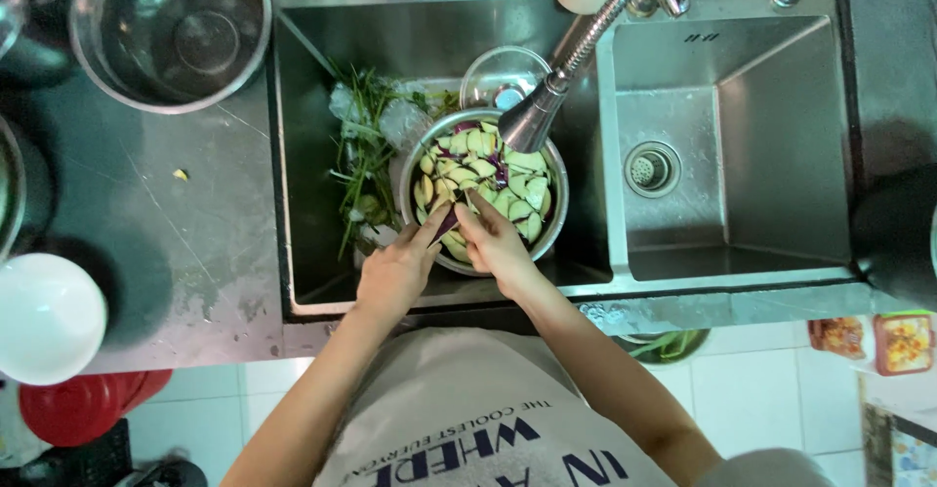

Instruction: The recorder is peeling, cutting, and washing eggplants in a kitchen sink area.

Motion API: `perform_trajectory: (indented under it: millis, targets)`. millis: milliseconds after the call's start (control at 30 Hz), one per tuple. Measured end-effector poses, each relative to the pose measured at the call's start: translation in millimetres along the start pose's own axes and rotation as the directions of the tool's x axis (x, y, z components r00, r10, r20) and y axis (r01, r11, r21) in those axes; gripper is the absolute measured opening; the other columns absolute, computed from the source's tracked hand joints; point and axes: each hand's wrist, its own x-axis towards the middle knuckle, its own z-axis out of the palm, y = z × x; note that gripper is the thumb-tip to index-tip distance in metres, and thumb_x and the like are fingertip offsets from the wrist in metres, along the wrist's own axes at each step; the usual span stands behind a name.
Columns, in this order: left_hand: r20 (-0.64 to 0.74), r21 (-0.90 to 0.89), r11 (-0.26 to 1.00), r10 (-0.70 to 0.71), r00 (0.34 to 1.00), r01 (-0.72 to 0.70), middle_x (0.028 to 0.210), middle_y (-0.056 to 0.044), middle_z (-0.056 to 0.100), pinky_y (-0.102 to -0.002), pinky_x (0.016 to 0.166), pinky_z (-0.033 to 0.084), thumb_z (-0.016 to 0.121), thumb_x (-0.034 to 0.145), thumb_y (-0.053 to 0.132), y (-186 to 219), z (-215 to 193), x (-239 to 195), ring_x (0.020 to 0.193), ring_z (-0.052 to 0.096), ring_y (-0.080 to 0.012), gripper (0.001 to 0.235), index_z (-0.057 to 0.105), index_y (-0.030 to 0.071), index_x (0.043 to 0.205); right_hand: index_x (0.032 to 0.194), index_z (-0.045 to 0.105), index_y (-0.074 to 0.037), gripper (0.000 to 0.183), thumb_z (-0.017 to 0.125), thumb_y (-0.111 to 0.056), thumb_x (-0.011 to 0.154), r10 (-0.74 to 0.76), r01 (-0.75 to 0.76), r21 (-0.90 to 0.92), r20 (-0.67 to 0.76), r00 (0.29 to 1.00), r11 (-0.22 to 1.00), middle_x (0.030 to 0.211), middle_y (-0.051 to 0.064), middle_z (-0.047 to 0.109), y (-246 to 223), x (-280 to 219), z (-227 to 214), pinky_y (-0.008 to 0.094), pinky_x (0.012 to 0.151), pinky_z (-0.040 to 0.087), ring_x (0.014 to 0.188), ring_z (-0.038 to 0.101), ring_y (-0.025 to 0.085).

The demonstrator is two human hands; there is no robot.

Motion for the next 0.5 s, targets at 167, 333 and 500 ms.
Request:
perform_trajectory:
  millis: [167, 333, 500]
  targets:
    - [-0.027, 0.021, 0.998, -0.056, 0.998, 0.056, 0.115, -0.013, 0.069, -0.049, 0.072, 0.059, 0.063, 0.096, 0.025, -8.0, -5.3, 6.5, 0.085, 0.071, -0.0383, 0.069, 0.034, 0.038, 0.156, 0.162, 0.032, -0.016, 0.077, 0.064, -0.040, 0.096, -0.014, 0.009, -0.140, -0.037, 0.999, 0.990, 0.076, -0.005, 0.049, 2.8, -25.8, 4.0, 0.023, 0.043, 0.026, 0.052, 0.038, 0.004]
    - [-0.039, 0.060, 0.997, -0.050, 0.998, 0.052, 0.116, -0.014, 0.068, -0.049, 0.068, 0.059, 0.064, 0.095, 0.025, -5.5, -5.4, 6.5, 0.080, 0.071, -0.0397, 0.070, 0.033, 0.037, 0.156, 0.162, 0.030, -0.027, 0.073, 0.062, -0.037, 0.098, -0.051, 0.042, -0.179, -0.046, 0.998, 0.983, 0.077, -0.007, 0.051, -0.2, -29.1, 4.0, 0.022, 0.045, 0.029, 0.052, 0.038, 0.003]
    - [0.035, 0.127, 0.992, -0.024, 0.999, 0.019, 0.116, -0.014, 0.067, -0.048, 0.068, 0.060, 0.058, 0.100, 0.025, 6.1, -18.1, 4.9, 0.077, 0.072, -0.0381, 0.068, 0.028, 0.037, 0.159, 0.163, 0.035, -0.025, 0.068, 0.060, -0.036, 0.100, -0.058, 0.060, -0.106, 0.019, 0.998, 0.993, 0.076, -0.007, 0.049, 1.4, -16.2, -3.4, 0.021, 0.043, 0.027, 0.050, 0.036, 0.003]
